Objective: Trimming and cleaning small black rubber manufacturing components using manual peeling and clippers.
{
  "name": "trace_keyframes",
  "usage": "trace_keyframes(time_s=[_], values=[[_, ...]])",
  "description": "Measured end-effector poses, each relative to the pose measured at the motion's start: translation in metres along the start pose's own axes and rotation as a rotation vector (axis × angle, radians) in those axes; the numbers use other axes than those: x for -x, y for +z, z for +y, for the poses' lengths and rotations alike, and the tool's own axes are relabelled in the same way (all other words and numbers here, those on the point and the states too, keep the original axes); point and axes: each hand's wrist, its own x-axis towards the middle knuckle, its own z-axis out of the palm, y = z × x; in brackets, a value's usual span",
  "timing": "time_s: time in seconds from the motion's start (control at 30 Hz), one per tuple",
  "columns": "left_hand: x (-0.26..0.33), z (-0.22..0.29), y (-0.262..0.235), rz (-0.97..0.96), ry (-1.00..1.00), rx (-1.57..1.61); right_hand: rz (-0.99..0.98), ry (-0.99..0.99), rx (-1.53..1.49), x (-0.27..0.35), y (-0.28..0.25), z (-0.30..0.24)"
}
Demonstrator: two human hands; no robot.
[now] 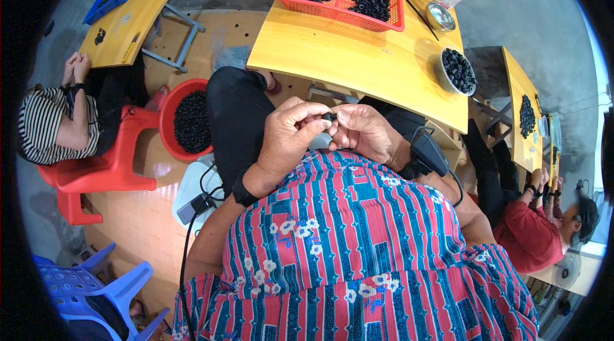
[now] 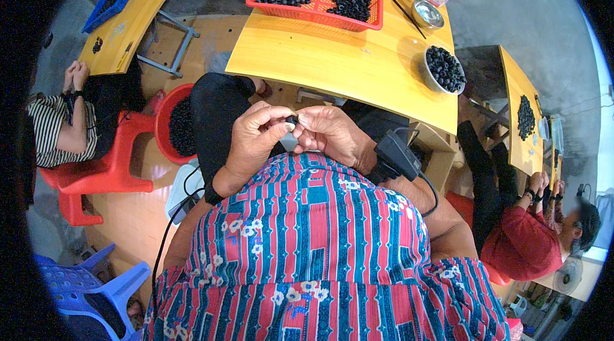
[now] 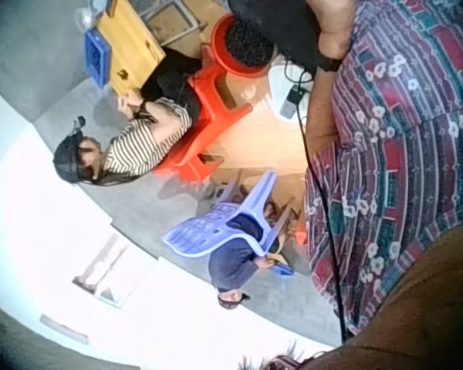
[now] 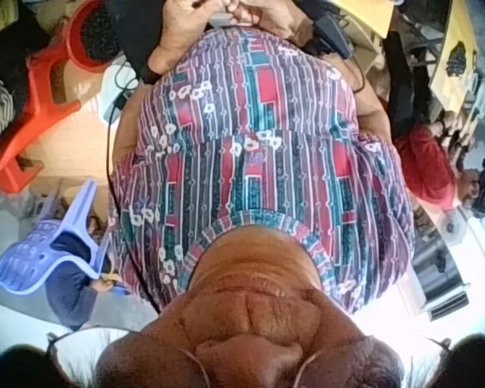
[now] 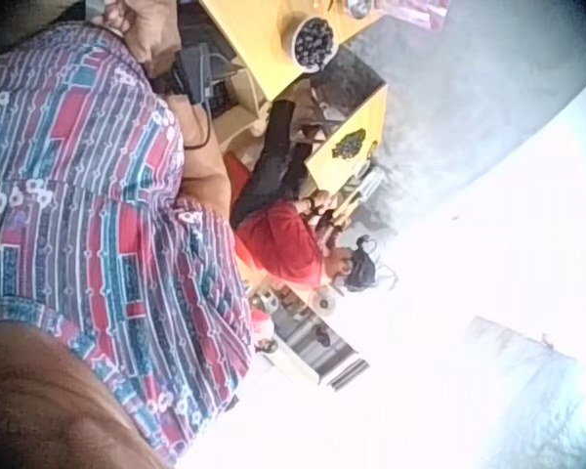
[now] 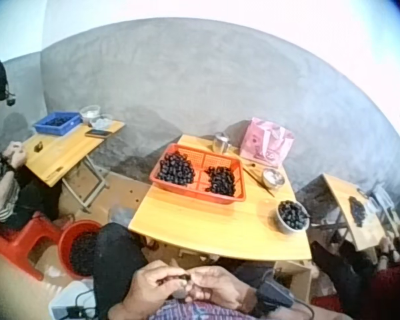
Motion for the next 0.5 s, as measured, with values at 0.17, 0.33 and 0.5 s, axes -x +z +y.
trace_keyframes(time_s=[0.17,0.33,0.5], values=[[0.0013,-0.0004,-0.0013,-0.006,0.031,-0.040,0.036,0.021,0.022,0.0012,0.0015,0.0013],[0.0026,0.0000,-0.0022,-0.018,0.015,-0.059,0.051,0.020,0.022,0.0017,0.0039,0.0017],[0.0009,0.0028,-0.0015,-0.060,-0.006,-0.038,0.006,0.022,0.038,0.0039,-0.0051,0.0037]])
